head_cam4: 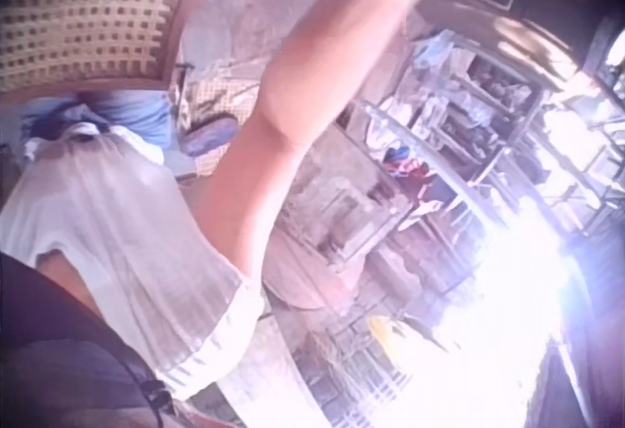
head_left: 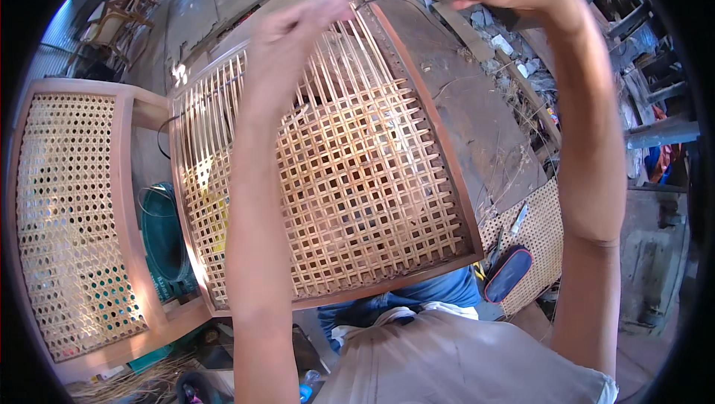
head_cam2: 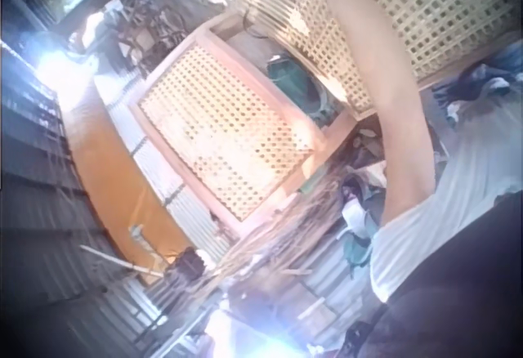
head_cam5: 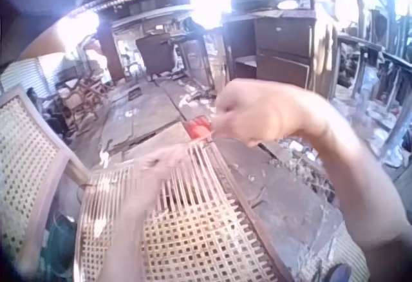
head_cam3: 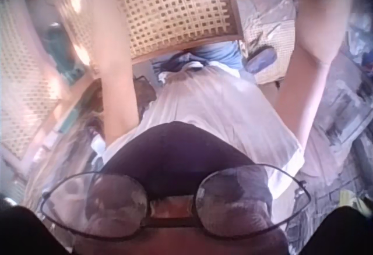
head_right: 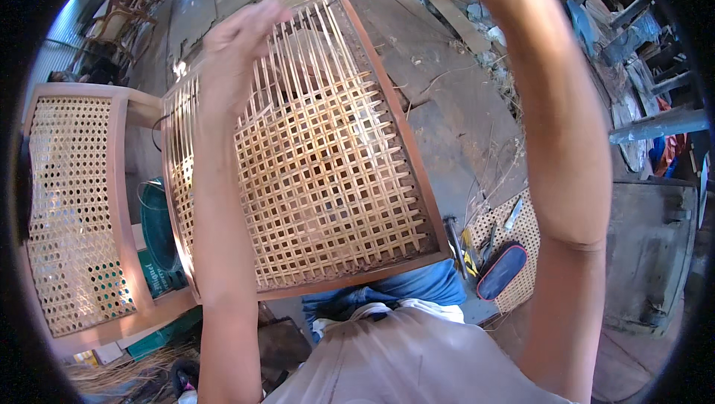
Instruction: Weaving a chair seat using rattan or cane strips.
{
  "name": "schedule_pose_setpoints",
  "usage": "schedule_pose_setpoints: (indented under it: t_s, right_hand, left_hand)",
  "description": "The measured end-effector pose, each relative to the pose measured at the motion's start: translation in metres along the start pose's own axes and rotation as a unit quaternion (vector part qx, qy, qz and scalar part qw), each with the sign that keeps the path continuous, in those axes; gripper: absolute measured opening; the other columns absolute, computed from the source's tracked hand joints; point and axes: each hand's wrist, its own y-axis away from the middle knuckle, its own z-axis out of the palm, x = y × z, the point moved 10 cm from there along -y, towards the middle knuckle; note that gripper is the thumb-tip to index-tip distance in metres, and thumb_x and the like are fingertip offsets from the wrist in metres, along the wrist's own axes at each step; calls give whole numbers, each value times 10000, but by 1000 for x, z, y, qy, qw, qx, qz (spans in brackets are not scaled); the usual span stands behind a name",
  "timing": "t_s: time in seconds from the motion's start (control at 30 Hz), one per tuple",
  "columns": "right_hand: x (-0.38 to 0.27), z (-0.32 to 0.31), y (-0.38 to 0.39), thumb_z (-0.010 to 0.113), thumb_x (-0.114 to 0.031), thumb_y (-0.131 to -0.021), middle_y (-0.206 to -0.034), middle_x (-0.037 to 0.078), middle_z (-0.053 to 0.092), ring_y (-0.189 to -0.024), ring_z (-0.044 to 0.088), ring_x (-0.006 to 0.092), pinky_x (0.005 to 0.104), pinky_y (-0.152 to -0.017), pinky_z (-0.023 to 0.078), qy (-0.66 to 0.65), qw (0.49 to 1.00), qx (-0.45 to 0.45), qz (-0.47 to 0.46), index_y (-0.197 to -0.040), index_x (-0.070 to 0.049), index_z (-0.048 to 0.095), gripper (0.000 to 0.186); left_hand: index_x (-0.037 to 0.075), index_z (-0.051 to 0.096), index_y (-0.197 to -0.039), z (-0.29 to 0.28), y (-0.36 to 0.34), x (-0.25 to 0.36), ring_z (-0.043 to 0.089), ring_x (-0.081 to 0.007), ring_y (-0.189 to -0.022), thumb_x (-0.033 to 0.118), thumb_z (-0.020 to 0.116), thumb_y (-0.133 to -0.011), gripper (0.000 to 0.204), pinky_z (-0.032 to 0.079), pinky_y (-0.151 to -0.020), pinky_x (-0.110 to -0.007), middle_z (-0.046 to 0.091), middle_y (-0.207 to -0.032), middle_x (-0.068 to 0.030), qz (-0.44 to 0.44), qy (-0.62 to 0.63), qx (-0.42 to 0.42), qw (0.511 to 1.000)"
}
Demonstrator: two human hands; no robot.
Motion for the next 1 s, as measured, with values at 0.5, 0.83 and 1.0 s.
schedule_pose_setpoints:
  t_s: [0.5,0.83,1.0]
  right_hand:
    - [58,209,-101,582,-112,-810,-622,124,656,-532,659,207,315,-470,564,-95,971,-141,170,-681,65,653,230]
    - [76,216,-104,672,-339,-808,-564,139,615,-477,591,217,356,-492,508,-192,965,-46,170,-624,38,644,420]
    - [90,226,-113,671,-312,-791,-525,126,574,-449,558,219,368,-479,480,-220,963,-45,152,-582,25,618,401]
  left_hand:
    - [9,768,-879,-86,53,-113,599,-79,-630,195,733,-816,199,464,-623,-246,706,-714,-28,-183,-179,169,952]
    - [16,746,-848,-105,57,-131,542,-60,-616,137,698,-812,134,425,-592,-238,667,-711,2,-197,-87,196,957]
    - [8,722,-813,-99,57,-126,449,-29,-551,112,717,-788,106,353,-511,-232,591,-637,44,-202,-71,211,954]
